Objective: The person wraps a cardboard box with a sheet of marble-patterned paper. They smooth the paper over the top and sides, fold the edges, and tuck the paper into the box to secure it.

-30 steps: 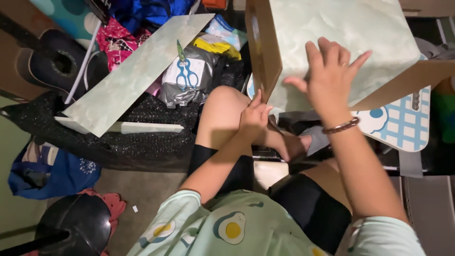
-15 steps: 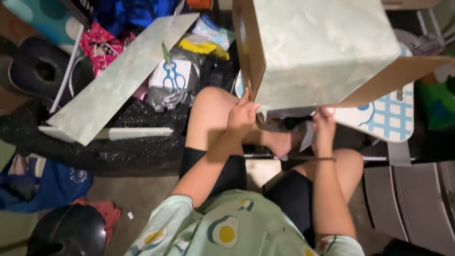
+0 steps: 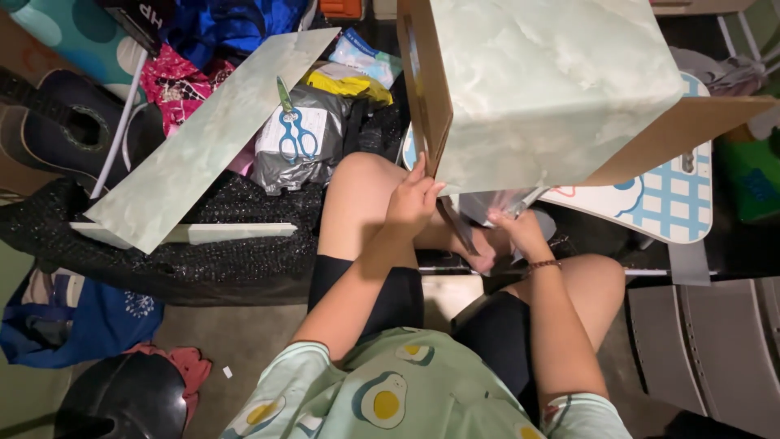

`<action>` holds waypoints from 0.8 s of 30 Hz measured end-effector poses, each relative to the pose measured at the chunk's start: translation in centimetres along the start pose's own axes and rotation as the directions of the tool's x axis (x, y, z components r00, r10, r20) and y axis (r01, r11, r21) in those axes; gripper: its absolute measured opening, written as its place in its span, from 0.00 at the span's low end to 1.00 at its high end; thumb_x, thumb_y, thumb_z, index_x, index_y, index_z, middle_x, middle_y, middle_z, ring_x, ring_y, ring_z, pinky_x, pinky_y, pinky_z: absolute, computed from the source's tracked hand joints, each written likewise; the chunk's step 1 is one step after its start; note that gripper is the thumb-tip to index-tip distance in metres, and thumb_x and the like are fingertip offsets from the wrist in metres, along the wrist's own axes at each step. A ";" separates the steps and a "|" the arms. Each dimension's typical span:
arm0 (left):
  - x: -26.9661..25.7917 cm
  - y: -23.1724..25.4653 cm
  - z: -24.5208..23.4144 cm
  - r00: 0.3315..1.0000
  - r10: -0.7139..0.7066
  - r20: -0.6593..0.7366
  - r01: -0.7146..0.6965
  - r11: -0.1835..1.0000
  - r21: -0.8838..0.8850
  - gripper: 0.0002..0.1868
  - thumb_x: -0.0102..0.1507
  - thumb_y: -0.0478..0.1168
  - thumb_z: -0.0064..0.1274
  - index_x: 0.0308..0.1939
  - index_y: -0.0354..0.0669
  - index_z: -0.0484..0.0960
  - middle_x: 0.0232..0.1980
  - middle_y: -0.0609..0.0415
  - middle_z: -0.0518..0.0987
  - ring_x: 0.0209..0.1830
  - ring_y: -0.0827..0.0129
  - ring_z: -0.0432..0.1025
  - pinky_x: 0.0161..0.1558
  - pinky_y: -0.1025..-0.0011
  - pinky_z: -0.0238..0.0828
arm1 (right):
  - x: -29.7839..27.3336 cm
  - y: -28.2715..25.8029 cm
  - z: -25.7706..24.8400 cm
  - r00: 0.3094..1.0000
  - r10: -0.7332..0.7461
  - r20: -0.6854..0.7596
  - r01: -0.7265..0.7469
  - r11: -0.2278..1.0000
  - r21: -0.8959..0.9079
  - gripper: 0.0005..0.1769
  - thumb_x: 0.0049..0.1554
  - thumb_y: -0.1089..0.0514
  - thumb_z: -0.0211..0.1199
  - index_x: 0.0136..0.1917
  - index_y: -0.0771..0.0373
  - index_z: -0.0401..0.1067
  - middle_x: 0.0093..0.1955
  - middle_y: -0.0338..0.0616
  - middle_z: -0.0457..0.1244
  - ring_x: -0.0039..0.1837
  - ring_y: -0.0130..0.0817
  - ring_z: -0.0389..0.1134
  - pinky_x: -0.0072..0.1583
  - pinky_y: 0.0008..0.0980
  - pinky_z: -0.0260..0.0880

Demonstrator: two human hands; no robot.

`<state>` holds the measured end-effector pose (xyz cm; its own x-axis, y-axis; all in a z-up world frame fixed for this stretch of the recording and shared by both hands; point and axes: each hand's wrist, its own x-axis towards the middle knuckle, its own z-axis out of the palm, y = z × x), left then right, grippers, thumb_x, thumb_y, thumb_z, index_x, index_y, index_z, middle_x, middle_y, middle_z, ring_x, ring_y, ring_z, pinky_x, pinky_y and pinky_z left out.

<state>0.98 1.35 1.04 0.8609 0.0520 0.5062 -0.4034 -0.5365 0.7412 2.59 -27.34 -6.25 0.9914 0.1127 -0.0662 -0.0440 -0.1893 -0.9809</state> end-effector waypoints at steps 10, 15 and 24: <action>-0.4 -1.8 1.0 0.996 0.085 -0.029 -0.086 0.996 -0.019 0.11 0.66 0.44 0.57 0.34 0.39 0.82 0.71 0.36 0.69 0.51 0.43 0.77 0.51 0.58 0.77 | 0.5 3.2 -2.6 0.999 -0.016 0.050 0.032 0.947 -0.319 0.17 0.52 0.55 0.74 0.49 0.70 0.78 0.42 0.45 0.71 0.44 0.30 0.69 0.48 0.33 0.70; 0.0 -0.9 0.3 0.999 0.032 -0.005 -0.032 0.999 0.028 0.12 0.64 0.44 0.59 0.32 0.39 0.82 0.71 0.37 0.71 0.47 0.44 0.77 0.47 0.57 0.76 | 0.9 4.1 -4.0 0.990 0.063 0.124 -0.011 0.926 -0.378 0.21 0.52 0.52 0.74 0.52 0.70 0.78 0.45 0.47 0.72 0.46 0.33 0.70 0.51 0.35 0.71; 0.1 -1.1 0.4 0.999 0.045 -0.005 -0.045 0.998 0.034 0.12 0.65 0.44 0.58 0.32 0.38 0.81 0.70 0.37 0.72 0.46 0.43 0.77 0.46 0.57 0.77 | -1.7 -9.5 -9.9 0.916 -0.030 -0.400 0.053 0.997 0.048 0.22 0.60 0.48 0.67 0.62 0.62 0.70 0.58 0.42 0.66 0.60 0.30 0.66 0.57 0.35 0.68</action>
<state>1.60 1.60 0.12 0.8405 0.0318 0.5409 -0.4308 -0.5663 0.7026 2.50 -35.45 4.95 0.9589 -0.2808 0.0416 0.0032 -0.1357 -0.9908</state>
